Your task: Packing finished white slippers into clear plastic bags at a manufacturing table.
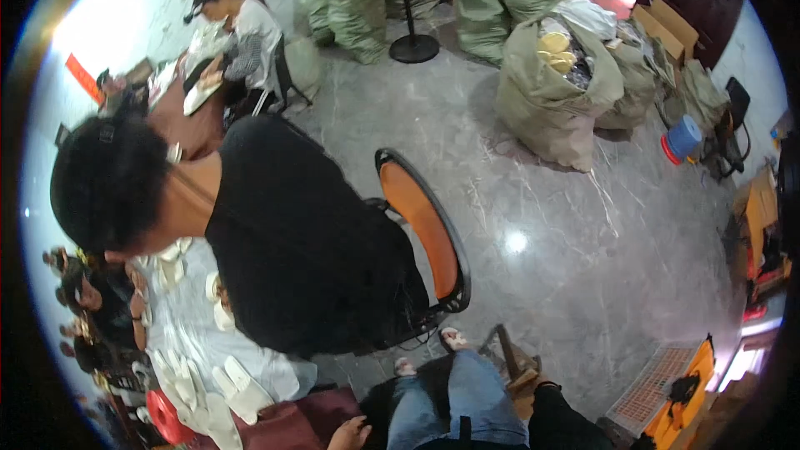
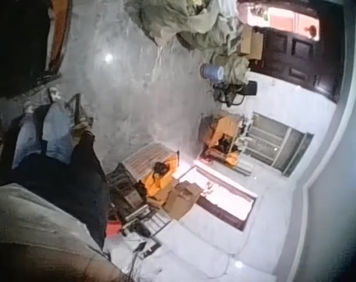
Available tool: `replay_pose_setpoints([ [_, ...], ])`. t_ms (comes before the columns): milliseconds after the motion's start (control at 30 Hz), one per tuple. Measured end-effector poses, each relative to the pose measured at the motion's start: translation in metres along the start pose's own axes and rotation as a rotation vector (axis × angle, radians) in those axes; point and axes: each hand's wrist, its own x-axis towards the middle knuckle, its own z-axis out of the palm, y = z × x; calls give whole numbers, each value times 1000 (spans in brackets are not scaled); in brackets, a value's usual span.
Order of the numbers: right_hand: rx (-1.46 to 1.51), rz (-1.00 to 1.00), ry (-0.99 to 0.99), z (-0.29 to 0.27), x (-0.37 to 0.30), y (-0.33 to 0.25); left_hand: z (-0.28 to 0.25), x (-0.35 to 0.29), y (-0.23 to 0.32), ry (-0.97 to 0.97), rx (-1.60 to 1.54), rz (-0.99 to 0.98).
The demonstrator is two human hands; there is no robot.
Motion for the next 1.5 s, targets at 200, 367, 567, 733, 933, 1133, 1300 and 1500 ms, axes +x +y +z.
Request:
replay_pose_setpoints([
  [200,14,-18,82,-58,-196,-89,-64,61,109,-225,160,153],
  [367,204,-245,143,-64,-142,-102,-77,113,192,-444,142,251],
  [567,-24,-694,301,-126,-80,-136,-55,166,251,-473,85,491],
  [733,-254,-709,60,-222,45,-53,-65,202,347,-446,-158,506],
  [933,-606,-588,226,-416,85,-78,-42,260,424,-119,-235,407],
  [1133,-762,-951,681,-595,80,-201,-15,329,488,-153,-165,523],
  [1300,186,-1018,225,-660,45,-358,-25,402,509,-15,-101,583],
  [1500,-23,-1355,30,-700,-25,-559,-102,494,510,206,-17,516],
])
